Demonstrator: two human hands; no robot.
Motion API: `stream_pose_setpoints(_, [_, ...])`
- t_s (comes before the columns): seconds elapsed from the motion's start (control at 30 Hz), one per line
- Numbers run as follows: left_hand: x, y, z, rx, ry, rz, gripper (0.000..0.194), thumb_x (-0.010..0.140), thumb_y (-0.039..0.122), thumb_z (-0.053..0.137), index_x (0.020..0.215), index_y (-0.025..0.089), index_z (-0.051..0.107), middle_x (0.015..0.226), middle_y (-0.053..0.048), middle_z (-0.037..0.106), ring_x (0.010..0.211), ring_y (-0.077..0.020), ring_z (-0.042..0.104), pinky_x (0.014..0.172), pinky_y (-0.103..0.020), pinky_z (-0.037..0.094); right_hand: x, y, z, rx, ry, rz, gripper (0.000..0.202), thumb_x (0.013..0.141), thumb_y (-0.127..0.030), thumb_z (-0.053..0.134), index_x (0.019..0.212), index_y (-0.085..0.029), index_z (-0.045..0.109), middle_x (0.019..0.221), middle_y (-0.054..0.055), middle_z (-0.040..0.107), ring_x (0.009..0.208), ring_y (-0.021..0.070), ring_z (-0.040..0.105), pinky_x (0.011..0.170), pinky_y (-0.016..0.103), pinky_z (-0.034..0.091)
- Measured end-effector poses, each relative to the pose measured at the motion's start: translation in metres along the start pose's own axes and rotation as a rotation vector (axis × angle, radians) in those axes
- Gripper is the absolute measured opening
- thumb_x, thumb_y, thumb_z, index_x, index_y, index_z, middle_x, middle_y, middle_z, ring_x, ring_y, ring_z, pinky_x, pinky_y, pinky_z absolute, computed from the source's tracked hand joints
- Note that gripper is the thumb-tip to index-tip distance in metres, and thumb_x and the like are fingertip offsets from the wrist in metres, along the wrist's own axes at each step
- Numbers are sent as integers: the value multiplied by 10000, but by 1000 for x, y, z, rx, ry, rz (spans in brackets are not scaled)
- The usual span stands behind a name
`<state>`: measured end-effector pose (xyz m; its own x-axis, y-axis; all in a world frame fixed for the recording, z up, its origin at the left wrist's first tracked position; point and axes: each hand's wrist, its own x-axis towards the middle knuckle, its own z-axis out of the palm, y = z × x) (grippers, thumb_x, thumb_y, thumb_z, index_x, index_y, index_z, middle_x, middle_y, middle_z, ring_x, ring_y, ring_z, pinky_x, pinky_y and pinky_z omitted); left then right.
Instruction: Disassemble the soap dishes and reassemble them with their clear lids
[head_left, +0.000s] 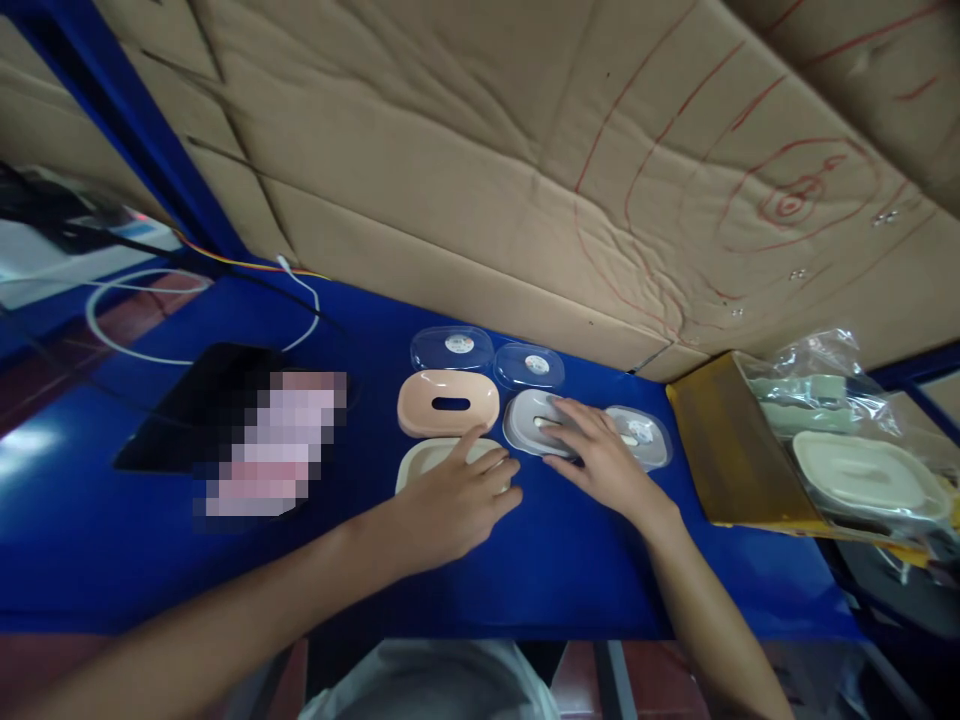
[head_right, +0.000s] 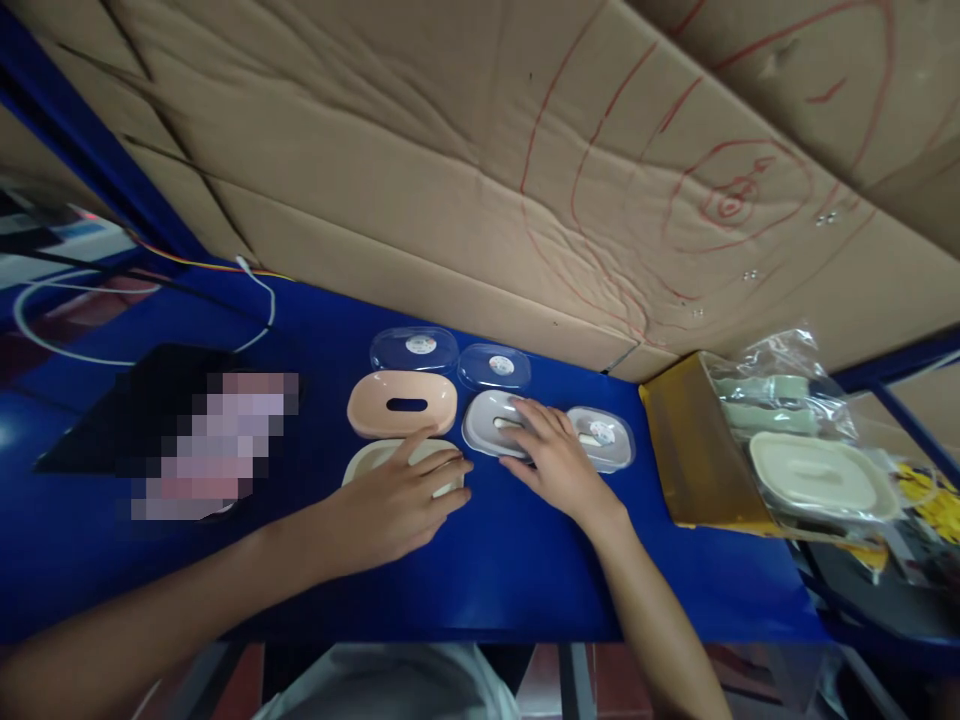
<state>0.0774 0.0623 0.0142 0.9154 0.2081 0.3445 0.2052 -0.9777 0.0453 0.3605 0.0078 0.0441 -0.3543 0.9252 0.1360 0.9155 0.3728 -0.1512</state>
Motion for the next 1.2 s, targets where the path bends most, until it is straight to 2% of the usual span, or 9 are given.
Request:
stream_pose_setpoints(0.13, [5,-3,-7,13,23,8,152,979,274,757,1114,220,713,1225,-54,749,1176,-236,691,1317,-497,262,-12,-5,-1,89,-38,-35,355,1063,-341,689,1409,-266,711,1488,131,714,1412,297,657,1195,554,479])
stream_pose_setpoints(0.23, [6,-1,-12,2,39,37,155,981,300,770,1096,215,709,1168,-38,749,1135,-224,695,1308,-486,273,-21,-11,-9,157,-55,-41,326,1024,-296,745,1350,-298,741,1411,89,768,1366,288,695,1209,569,457])
stream_pose_setpoints(0.33, [5,3,-16,-1,37,67,192,996,351,762,1114,211,705,1240,-61,726,1174,-235,687,1287,-490,302,-27,-13,-18,206,-52,-42,286,1015,-280,750,1300,-307,753,1376,69,785,1347,292,708,1215,599,449])
stream_pose_setpoints(0.57, [9,7,-21,15,46,65,237,999,320,757,1199,215,688,1349,-83,673,1197,-248,677,1225,-472,382,-31,-13,-26,220,-29,-62,350,1077,-307,663,1425,-328,690,1362,66,790,1332,291,716,1163,597,522])
stream_pose_setpoints(0.77, [8,8,-17,-26,55,87,59,1044,272,681,1075,221,677,1237,-51,703,1119,-226,684,1196,-471,392,-34,-21,-21,228,-82,-98,315,1028,-271,738,1340,-314,729,1404,61,767,1328,283,712,1178,577,525])
stream_pose_setpoints(0.9, [6,8,-15,-62,44,100,60,1044,276,686,1062,219,678,1164,-36,719,1098,-217,688,1200,-475,395,-34,-30,-20,235,-107,-91,295,1005,-206,759,1286,-287,718,1388,61,774,1327,278,709,1182,585,509])
stream_pose_setpoints(1.0, [5,10,-17,-81,79,99,33,1048,233,660,1064,216,683,1143,-39,725,1096,-215,686,1221,-489,379,-33,-33,-22,253,-104,-68,257,1006,-193,750,1240,-289,706,1358,56,782,1303,271,719,1183,574,504])
stream_pose_setpoints(1.1, [5,14,-19,-99,129,107,66,1057,202,623,1062,212,687,1103,-35,721,1070,-208,678,1196,-472,392,-34,-31,-25,298,-96,-38,241,1019,-209,724,1239,-300,683,1272,41,800,1220,249,749,1192,551,498])
stream_pose_setpoints(1.2, [6,18,-16,-110,96,116,63,1059,223,627,1039,208,685,1051,-22,711,1000,-198,674,1150,-446,420,-33,-25,-26,307,-53,-1,257,1020,-214,701,1260,-298,662,1198,26,802,1141,237,764,1215,549,475])
